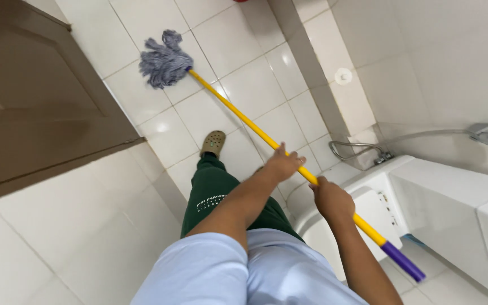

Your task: Scrubbing a rubber bath mat with a brush in a sink, rinsing it under a tap, and mopping the bathroom floor.

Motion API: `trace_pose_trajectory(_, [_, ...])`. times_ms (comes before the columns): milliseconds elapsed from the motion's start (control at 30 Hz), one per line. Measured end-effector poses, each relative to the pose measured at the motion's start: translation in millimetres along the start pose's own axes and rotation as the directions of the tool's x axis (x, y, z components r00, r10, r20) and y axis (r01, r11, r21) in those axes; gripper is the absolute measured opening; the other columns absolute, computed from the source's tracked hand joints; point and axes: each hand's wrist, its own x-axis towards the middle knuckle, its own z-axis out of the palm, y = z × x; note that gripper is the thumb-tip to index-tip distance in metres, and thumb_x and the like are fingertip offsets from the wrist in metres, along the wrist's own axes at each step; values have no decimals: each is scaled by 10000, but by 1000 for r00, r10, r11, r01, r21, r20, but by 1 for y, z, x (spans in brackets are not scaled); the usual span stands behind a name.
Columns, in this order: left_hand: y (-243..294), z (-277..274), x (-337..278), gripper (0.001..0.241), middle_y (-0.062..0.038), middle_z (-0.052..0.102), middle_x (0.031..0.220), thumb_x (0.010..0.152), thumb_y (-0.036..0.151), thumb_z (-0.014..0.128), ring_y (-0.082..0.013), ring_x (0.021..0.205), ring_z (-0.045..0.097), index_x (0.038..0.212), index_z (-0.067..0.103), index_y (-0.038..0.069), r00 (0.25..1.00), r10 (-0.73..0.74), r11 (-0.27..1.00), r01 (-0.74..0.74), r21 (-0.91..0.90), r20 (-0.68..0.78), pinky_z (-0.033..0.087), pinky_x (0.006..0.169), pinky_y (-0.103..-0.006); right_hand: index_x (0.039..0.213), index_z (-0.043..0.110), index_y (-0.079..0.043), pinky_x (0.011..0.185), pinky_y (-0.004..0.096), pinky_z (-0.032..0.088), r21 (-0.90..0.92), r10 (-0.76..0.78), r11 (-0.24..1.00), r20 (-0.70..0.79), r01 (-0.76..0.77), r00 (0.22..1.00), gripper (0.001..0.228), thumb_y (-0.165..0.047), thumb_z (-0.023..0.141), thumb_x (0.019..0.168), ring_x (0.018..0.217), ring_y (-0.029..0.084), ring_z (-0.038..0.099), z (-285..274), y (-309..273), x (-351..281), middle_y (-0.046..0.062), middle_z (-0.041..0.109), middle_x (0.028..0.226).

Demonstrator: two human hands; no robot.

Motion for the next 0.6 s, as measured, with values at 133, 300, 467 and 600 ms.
trace_pose_trajectory(133, [100, 25, 18, 429, -139, 524, 1451, 1025, 303, 420, -592, 1429, 301, 1438, 533, 312, 975, 178, 980, -164, -115, 130, 306, 1167, -598, 1218, 628, -194, 736, 505, 574, 12, 213, 977, 38, -214, 976, 396, -503, 457, 1038, 872, 353, 739, 30, 78, -54, 117, 769, 966])
trace_pose_trajectory(300, [198, 53, 36, 407, -198, 536, 1461, 1065, 441, 403, -535, 1476, 308, 1378, 611, 284, 925, 327, 941, -301, -152, 192, 251, 1220, -619, 1274, 636, -207, 720, 497, 580, 28, 363, 931, 2, -363, 932, 418, -504, 458, 1039, 836, 353, 746, 64, 146, -105, 124, 779, 938])
trace_pose_trajectory(467, [244, 95, 97, 482, -343, 392, 1516, 1054, 531, 461, -530, 1455, 270, 1367, 620, 201, 971, 203, 929, -151, -339, 124, 316, 1122, -544, 1265, 672, -213, 718, 501, 572, 14, 421, 906, -115, -422, 900, 428, -515, 489, 1023, 841, 369, 732, 67, 188, -99, 154, 771, 934])
trace_pose_trajectory(600, [223, 42, 92, 407, -103, 616, 1392, 1041, 342, 404, -495, 1408, 437, 1396, 601, 323, 914, 387, 922, -386, -35, 122, 322, 1204, -574, 1237, 680, -195, 706, 510, 569, 1, 370, 927, -154, -375, 916, 416, -503, 495, 1028, 816, 370, 732, 49, 184, -77, 152, 769, 897])
